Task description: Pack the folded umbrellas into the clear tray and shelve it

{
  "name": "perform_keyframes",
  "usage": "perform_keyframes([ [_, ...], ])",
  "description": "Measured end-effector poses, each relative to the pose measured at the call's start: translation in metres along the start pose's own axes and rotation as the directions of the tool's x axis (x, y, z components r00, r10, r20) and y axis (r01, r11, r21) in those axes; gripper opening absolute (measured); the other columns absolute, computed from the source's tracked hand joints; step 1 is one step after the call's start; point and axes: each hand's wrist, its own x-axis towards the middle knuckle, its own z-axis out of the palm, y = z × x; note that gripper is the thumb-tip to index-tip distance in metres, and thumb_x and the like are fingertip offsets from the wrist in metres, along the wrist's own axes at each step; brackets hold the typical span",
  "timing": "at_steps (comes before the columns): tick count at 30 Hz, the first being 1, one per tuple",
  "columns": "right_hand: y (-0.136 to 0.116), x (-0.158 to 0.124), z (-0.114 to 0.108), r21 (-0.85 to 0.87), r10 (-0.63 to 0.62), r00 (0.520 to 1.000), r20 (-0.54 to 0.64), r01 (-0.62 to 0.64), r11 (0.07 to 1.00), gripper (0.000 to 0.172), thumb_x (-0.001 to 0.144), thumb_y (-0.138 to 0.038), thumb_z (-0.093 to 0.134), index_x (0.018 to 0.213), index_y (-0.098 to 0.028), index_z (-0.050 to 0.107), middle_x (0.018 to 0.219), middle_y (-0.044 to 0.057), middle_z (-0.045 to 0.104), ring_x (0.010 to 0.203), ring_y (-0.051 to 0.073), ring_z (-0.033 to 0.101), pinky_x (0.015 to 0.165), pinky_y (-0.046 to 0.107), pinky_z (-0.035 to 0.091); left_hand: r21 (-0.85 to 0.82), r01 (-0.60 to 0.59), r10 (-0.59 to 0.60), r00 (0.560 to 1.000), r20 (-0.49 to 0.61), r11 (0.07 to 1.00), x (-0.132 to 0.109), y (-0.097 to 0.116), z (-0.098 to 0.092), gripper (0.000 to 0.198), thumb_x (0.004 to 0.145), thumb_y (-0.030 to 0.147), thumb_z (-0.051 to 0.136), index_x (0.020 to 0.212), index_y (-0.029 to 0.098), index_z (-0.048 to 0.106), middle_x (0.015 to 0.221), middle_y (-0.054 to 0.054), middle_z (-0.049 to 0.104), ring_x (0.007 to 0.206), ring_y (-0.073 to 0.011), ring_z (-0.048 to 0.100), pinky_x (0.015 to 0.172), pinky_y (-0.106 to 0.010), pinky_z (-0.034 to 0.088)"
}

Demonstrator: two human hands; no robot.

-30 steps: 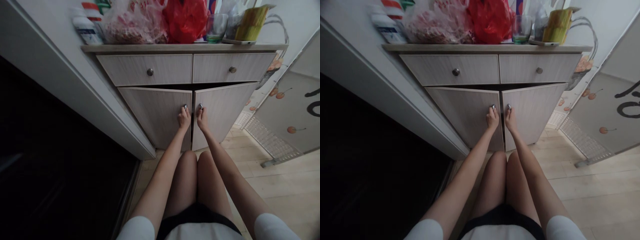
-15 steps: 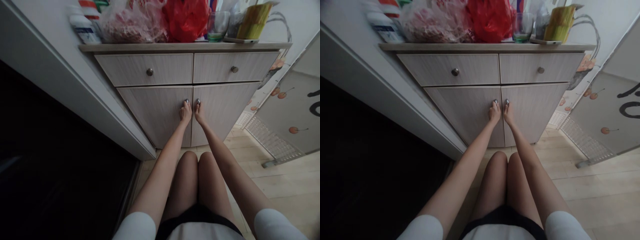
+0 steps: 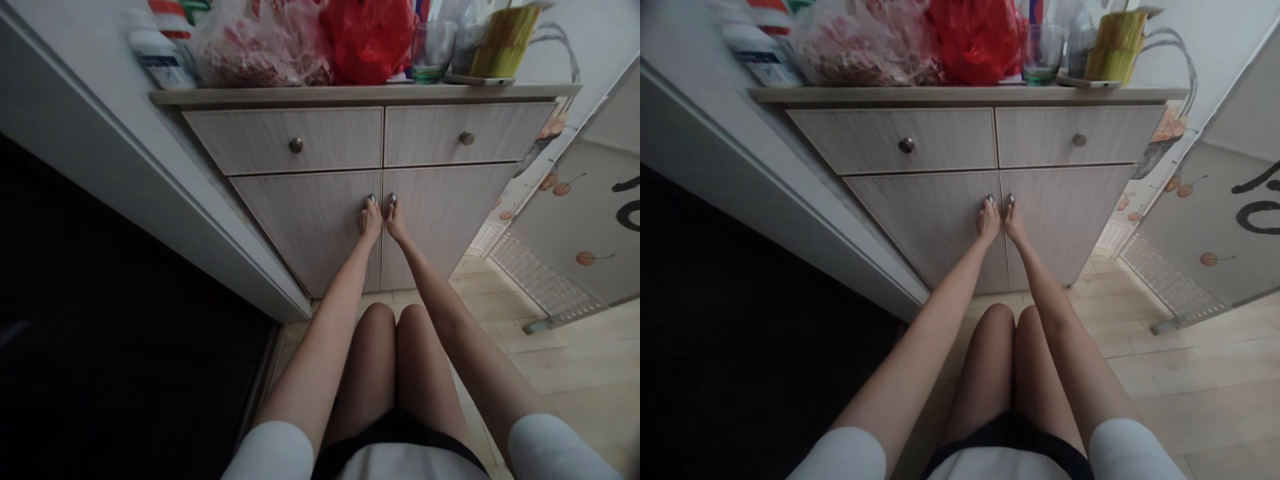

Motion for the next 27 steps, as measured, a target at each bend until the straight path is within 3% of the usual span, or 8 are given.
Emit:
perform_keyframes([
  [10,0.0,0.0,0.002,-0.035,0.018,1.0,-0.011,-0.019,0.999,0.06,0.101,-0.064,0.021,0.129,-0.019,0.048,0.097,0.011,0.06,0.091,0.025,0.059,0.092,0.048,0.05,-0.071,0.004,-0.004,1.0,0.003,0.997,0.003,-0.003,0.005,0.045,0.107,0.039,0.03,0.131,0.012,0.057,0.101,-0.019,0.075,0.095,-0.0258,0.072,0.077,-0.03,0.049],
  [17,-0.014,0.001,-0.007,-0.156,0.066,0.997,0.04,-0.059,0.986,0.061,0.101,-0.063,0.017,0.125,-0.018,0.052,0.102,0.014,0.062,0.099,0.027,0.06,0.095,0.048,0.049,-0.093,-0.006,0.02,0.988,0.152,0.996,0.003,-0.004,-0.014,0.043,0.106,0.038,0.03,0.133,0.014,0.054,0.115,-0.021,0.072,0.111,-0.0298,0.069,0.091,-0.036,0.048],
  [23,-0.035,0.0,-0.019,-0.254,0.1,0.994,0.039,-0.087,0.963,0.055,0.1,-0.062,0.026,0.12,-0.018,0.054,0.099,0.016,0.063,0.099,0.03,0.062,0.092,0.049,0.049,-0.264,0.049,0.015,0.971,0.237,0.963,-0.003,-0.008,-0.026,0.036,0.104,0.028,0.04,0.131,0.011,0.057,0.125,-0.021,0.066,0.123,-0.0296,0.062,0.102,-0.038,0.045],
  [27,-0.056,-0.008,-0.039,-0.288,0.14,0.99,0.011,-0.131,0.949,0.048,0.096,-0.054,0.046,0.125,-0.016,0.053,0.088,0.013,0.064,0.086,0.029,0.062,0.084,0.046,0.049,-0.438,0.116,-0.043,0.984,0.172,0.891,-0.017,-0.023,-0.04,0.046,0.095,0.015,0.057,0.14,0.01,0.052,0.107,-0.015,0.068,0.105,-0.0235,0.065,0.095,-0.034,0.047],
])
